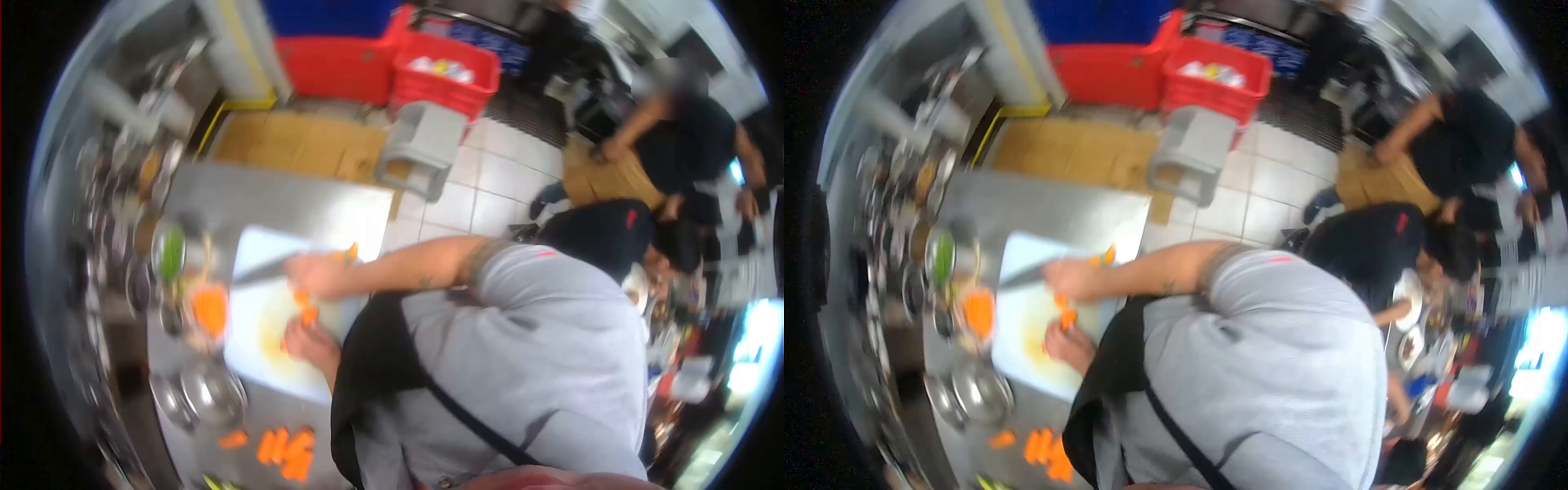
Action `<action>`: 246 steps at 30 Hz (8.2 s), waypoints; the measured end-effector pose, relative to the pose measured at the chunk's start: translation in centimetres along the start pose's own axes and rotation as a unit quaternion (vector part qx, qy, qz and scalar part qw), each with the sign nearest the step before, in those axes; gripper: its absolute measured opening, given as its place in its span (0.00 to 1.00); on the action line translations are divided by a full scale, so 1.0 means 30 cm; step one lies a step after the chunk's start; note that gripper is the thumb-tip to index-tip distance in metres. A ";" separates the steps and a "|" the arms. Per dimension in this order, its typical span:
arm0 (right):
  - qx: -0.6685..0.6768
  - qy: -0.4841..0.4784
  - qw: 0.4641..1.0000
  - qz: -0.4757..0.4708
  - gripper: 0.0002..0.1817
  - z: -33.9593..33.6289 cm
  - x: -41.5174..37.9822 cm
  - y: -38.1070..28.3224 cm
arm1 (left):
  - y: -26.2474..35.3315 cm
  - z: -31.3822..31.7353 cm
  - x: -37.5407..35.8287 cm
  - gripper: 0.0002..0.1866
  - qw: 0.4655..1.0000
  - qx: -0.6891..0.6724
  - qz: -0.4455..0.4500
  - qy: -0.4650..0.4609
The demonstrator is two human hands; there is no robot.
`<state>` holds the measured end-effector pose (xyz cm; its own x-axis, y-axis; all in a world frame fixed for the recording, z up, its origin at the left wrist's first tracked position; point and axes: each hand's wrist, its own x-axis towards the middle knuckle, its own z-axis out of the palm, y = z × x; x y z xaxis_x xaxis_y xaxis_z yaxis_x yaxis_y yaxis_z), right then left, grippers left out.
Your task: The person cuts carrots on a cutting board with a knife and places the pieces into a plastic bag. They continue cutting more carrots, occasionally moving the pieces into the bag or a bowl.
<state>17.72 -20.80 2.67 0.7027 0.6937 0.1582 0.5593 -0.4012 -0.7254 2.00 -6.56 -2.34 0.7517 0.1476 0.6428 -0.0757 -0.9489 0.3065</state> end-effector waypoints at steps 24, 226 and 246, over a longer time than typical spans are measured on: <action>-0.625 0.662 0.347 -0.225 0.16 -1.595 -0.659 -0.662 | 0.000 -0.011 -0.035 0.13 0.998 -0.013 -0.060 -0.028; -0.257 -0.406 0.875 0.052 0.11 -0.355 -0.133 -0.144 | 0.018 0.007 -0.014 0.09 0.972 0.024 -0.230 -0.034; -0.239 -0.496 0.833 0.063 0.16 -0.340 -0.162 -0.023 | 0.013 -0.002 -0.016 0.07 0.974 0.014 -0.221 -0.046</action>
<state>18.41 -30.00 9.24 0.1927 0.6859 -0.7017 0.7862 -0.5359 -0.3079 1.57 -6.99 -2.49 0.7626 0.5193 0.3857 0.2857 -0.8053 0.5194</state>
